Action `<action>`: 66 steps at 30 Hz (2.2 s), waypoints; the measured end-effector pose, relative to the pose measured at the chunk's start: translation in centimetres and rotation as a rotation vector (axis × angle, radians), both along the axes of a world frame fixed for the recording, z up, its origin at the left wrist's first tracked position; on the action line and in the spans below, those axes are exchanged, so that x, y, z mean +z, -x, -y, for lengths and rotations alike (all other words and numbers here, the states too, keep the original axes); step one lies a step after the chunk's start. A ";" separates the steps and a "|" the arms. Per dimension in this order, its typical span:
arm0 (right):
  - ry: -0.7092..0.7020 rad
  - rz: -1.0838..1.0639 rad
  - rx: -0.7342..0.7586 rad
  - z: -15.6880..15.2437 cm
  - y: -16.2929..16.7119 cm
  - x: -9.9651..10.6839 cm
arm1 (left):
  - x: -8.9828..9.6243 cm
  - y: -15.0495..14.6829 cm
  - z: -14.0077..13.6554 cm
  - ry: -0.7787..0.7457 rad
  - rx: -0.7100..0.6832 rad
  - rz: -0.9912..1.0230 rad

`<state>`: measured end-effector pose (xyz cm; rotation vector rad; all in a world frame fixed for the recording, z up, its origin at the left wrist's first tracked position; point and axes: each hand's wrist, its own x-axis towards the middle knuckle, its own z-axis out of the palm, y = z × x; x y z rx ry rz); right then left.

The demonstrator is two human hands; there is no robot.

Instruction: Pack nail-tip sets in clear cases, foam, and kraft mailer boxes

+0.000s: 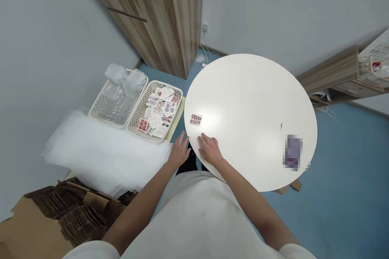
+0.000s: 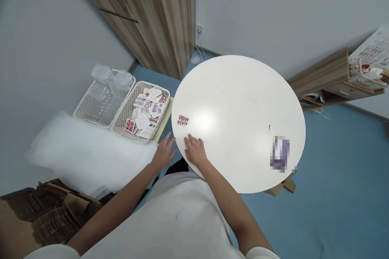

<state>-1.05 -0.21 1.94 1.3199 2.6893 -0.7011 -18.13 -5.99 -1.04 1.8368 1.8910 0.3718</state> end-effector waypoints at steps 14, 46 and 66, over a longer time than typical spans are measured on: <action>0.183 -0.144 0.453 4.9 -1.8 1.5 | 5.2 -3.3 8.7 0.117 0.289 0.317; 0.205 -0.298 0.317 -1.9 18.7 5.9 | 9.9 17.6 6.8 0.018 0.271 0.102; 0.538 -0.615 -0.225 -11.5 32.4 0.6 | 4.4 28.0 -11.7 -0.004 0.581 0.356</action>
